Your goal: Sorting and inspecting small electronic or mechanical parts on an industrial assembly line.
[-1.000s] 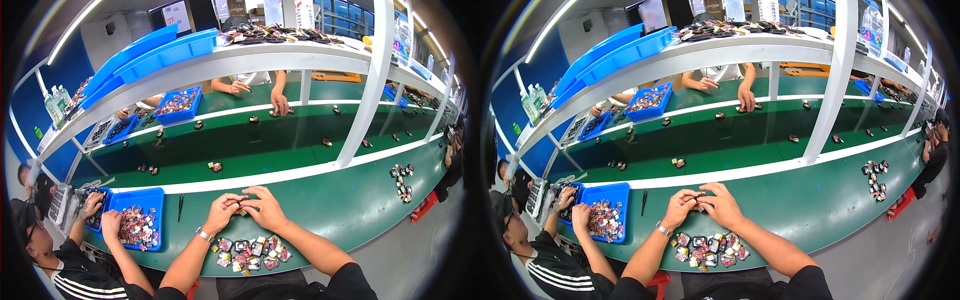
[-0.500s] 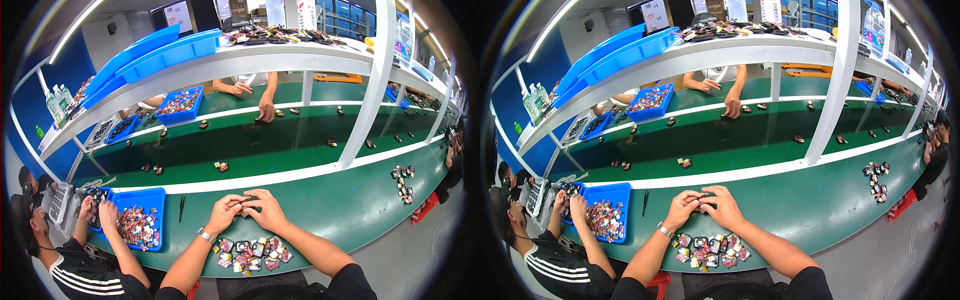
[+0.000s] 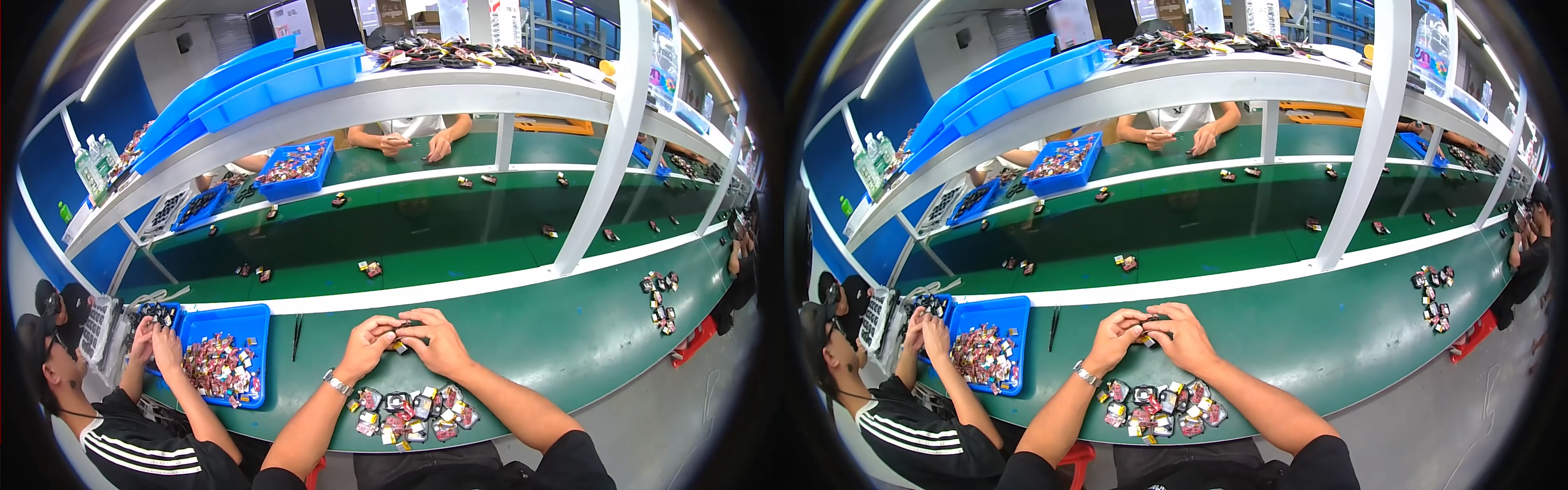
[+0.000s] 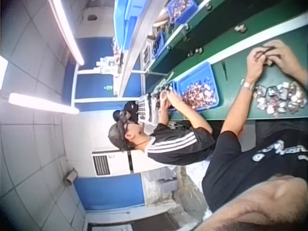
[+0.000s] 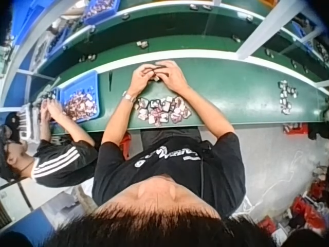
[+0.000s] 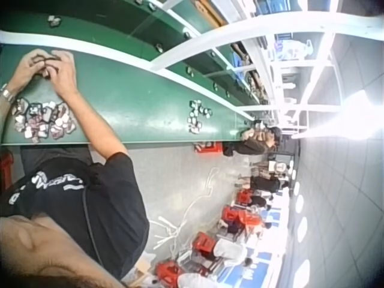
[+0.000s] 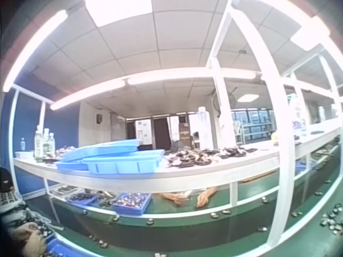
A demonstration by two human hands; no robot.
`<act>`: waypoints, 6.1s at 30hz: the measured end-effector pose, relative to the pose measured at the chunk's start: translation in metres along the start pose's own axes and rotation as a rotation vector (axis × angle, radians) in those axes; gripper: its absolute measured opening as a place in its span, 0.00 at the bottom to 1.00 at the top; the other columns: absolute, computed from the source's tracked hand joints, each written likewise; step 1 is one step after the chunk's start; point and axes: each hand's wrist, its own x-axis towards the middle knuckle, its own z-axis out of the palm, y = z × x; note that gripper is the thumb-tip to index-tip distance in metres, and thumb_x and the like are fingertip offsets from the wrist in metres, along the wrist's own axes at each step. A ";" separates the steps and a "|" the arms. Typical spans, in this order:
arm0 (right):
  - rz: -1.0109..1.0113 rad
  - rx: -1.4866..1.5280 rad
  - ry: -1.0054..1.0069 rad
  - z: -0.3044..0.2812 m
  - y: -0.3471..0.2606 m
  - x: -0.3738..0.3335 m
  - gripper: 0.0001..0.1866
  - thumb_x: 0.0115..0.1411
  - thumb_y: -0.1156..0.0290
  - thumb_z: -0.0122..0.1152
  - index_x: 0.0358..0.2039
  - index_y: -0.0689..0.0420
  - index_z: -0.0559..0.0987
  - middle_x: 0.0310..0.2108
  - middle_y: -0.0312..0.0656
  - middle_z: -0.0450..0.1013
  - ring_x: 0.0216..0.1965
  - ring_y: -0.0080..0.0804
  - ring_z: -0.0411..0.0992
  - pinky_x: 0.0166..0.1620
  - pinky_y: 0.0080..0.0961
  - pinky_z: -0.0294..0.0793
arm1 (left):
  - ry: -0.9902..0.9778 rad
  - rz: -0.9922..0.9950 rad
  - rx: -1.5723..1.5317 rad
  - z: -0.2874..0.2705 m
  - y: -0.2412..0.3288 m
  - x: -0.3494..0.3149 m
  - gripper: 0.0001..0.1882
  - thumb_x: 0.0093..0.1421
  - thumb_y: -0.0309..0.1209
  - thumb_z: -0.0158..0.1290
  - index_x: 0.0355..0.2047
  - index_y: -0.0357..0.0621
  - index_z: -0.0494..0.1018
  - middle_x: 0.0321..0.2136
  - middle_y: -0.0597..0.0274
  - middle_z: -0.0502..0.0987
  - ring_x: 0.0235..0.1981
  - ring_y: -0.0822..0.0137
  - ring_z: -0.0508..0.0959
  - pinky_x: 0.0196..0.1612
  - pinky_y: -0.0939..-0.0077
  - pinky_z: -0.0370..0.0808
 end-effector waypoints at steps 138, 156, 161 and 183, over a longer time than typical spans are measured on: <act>-0.254 -0.177 0.126 0.005 -0.010 0.009 0.08 0.51 0.75 0.66 0.33 0.58 0.80 0.38 0.39 0.75 0.38 0.37 0.75 0.37 0.25 0.77 | 0.146 0.006 -0.013 0.008 -0.008 0.000 0.10 0.64 0.24 0.51 0.45 0.34 0.71 0.36 0.58 0.79 0.33 0.74 0.79 0.32 0.81 0.79; 0.204 -0.672 0.581 -0.099 0.149 0.076 0.11 0.50 0.77 0.62 0.36 0.61 0.79 0.42 0.49 0.73 0.43 0.47 0.71 0.48 0.40 0.70 | 0.229 0.137 0.121 -0.020 -0.014 0.016 0.08 0.64 0.23 0.47 0.41 0.33 0.72 0.35 0.54 0.79 0.28 0.71 0.79 0.31 0.80 0.77; 0.397 -0.585 0.315 -0.042 0.103 0.086 0.25 0.51 0.60 0.68 0.44 0.63 0.74 0.47 0.51 0.71 0.53 0.53 0.66 0.54 0.40 0.68 | 0.240 0.121 0.149 -0.020 -0.007 0.011 0.07 0.63 0.23 0.48 0.40 0.34 0.72 0.33 0.55 0.80 0.27 0.73 0.79 0.30 0.82 0.76; -0.201 -0.101 0.055 -0.006 -0.013 0.030 0.22 0.49 0.74 0.68 0.47 0.58 0.76 0.44 0.45 0.73 0.48 0.43 0.71 0.53 0.34 0.71 | -0.051 -0.092 -0.292 -0.020 0.006 0.008 0.17 0.69 0.33 0.43 0.53 0.36 0.67 0.40 0.57 0.77 0.38 0.66 0.80 0.41 0.74 0.78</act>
